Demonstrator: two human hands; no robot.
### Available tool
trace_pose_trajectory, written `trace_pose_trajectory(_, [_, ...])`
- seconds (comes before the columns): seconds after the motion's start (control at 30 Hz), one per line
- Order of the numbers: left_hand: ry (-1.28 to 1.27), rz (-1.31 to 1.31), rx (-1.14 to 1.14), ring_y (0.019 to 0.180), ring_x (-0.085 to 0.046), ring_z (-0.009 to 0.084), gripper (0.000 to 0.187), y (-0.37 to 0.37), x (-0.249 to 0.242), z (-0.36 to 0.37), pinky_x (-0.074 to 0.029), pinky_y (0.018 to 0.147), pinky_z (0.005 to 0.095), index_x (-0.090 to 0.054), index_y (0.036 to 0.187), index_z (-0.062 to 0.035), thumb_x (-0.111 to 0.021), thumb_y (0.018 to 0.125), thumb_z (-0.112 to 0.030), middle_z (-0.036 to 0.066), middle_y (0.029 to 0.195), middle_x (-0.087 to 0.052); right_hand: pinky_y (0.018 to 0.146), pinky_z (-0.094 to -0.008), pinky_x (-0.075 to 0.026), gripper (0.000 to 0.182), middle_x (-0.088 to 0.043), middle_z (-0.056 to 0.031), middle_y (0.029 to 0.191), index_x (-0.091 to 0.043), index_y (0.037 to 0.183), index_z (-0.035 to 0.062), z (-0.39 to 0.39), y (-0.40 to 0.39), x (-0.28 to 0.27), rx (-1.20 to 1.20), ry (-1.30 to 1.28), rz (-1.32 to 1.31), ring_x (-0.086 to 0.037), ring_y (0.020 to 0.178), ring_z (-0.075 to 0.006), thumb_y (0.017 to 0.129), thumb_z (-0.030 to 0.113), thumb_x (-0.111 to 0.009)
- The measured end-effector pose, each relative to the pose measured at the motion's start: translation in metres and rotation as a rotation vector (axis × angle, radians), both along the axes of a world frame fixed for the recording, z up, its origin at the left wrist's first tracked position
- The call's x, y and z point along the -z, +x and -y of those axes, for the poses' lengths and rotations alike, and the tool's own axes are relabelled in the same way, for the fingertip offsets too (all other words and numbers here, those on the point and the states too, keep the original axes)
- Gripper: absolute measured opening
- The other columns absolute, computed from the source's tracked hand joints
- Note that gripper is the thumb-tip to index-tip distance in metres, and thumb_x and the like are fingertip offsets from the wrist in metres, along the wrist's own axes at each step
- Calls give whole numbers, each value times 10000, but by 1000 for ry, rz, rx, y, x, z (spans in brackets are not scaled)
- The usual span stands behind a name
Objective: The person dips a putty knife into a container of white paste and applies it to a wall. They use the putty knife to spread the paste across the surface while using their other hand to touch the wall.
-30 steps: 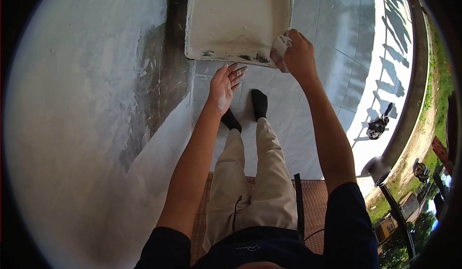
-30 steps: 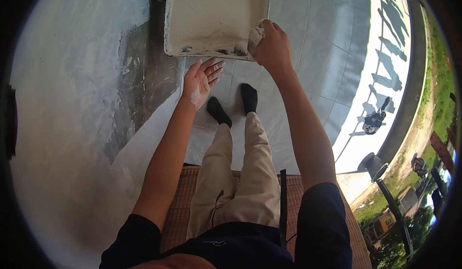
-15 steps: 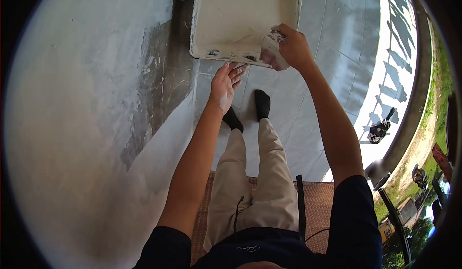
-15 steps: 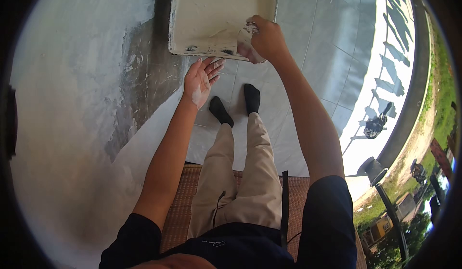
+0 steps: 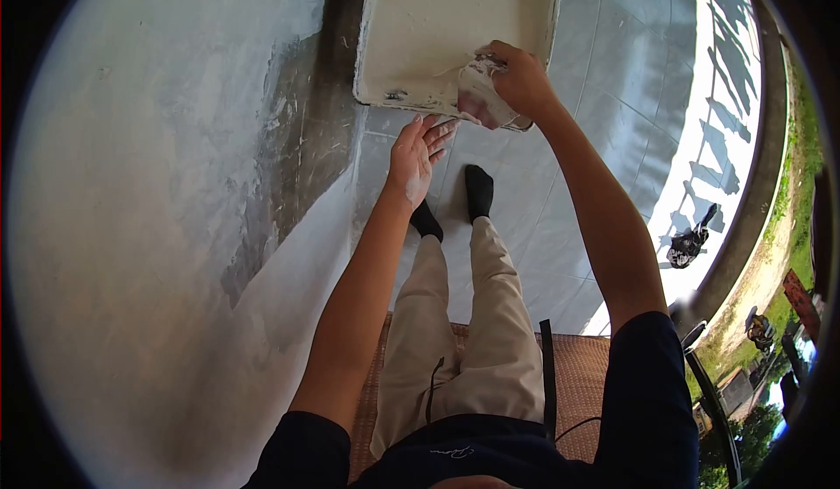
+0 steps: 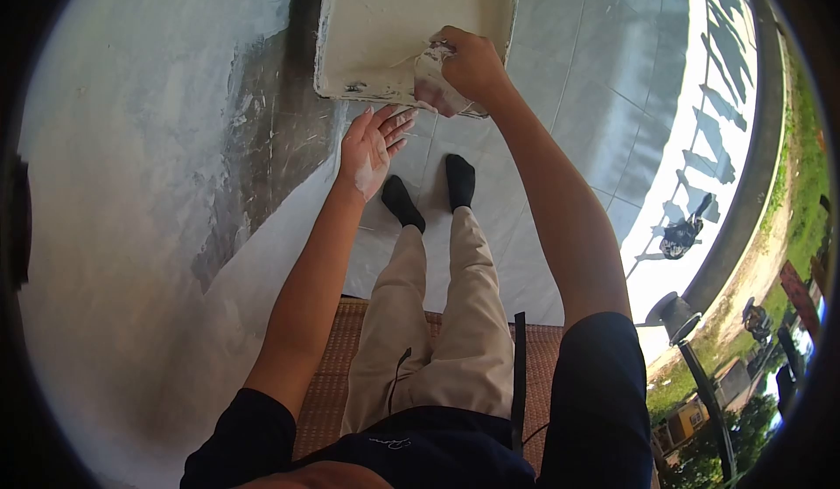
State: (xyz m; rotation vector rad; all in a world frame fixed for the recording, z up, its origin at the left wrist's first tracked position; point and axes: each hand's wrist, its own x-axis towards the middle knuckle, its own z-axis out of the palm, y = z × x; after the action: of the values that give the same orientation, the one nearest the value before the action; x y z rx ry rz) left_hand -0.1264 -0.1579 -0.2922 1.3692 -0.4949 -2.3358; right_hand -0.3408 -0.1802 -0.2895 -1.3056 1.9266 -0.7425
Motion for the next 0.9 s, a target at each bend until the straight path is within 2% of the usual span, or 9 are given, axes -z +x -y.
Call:
trace_pose_trajectory(0.37, [-20,49,-20,1224,-432,207,610,23,4,-4,-207,1040,368,-506,1318,-129,-273,938,-546,70,1320,-540,791,-412,-509,364,-662,-235,920,-635,1050,29,-4,36,-12,138,-62,-7,-634,882,-406,713,-7,-502])
trace_pose_trajectory(0.47, [-20,59,-44,1217,-435,207,615,34,2,-5,-217,1032,371,-506,1319,-135,-269,936,-553,68,1314,-542,802,-378,-506,355,-666,-221,924,-635,1066,39,-5,47,-4,198,-99,141,-643,891,-379,728,15,-529])
trace_pose_trajectory(0.53, [-29,61,-61,1214,-437,206,618,40,-3,-6,-223,1028,371,-507,1317,-134,-267,936,-556,68,1306,-546,814,-331,-493,323,-679,-176,964,-627,1099,34,-4,50,4,290,-7,378,-655,904,-289,784,21,-555])
trace_pose_trajectory(0.57, [-25,66,-86,1201,-447,206,615,43,-6,-6,-241,1017,370,-508,1315,-131,-270,937,-554,67,1289,-554,814,-331,-493,323,-679,-176,964,-627,1099,34,-2,51,-3,281,-16,380,-655,904,-289,784,21,-555])
trace_pose_trajectory(0.63, [-36,72,-120,1187,-458,207,612,47,-15,-6,-259,1006,369,-509,1313,-129,-273,938,-552,67,1271,-562,847,-296,-468,313,-626,-97,1072,-556,1195,-20,-4,55,-22,327,22,782,-589,957,-166,884,-15,-516])
trace_pose_trajectory(0.67, [-41,71,-143,1174,-469,208,606,48,-21,-6,-275,995,366,-509,1311,-128,-278,939,-547,67,1255,-568,847,-296,-468,313,-626,-97,1072,-556,1195,-20,-4,56,-29,311,11,785,-589,957,-166,884,-15,-516])
trace_pose_trajectory(0.73, [-68,65,-183,1161,-480,210,599,51,-34,-4,-292,983,362,-509,1309,-126,-283,941,-542,68,1240,-574,813,-291,-472,283,-641,-82,1013,-567,1170,-25,-3,59,-41,392,9,1001,-600,921,-151,891,22,-549])
trace_pose_trajectory(0.87, [-109,59,-266,1154,-489,219,588,56,-65,-3,-305,971,363,-509,1307,-130,-288,944,-536,70,1225,-579,766,-296,-480,267,-643,-67,971,-571,1150,-21,-2,58,-69,316,46,1128,-604,850,-150,889,30,-559])
trace_pose_trajectory(0.9, [-113,72,-291,1155,-489,220,587,57,-75,-4,-304,973,367,-507,1307,-131,-285,944,-535,72,1232,-578,743,-299,-481,247,-643,-63,964,-580,1134,-10,-2,58,-77,308,89,1232,-603,823,-149,891,32,-556])
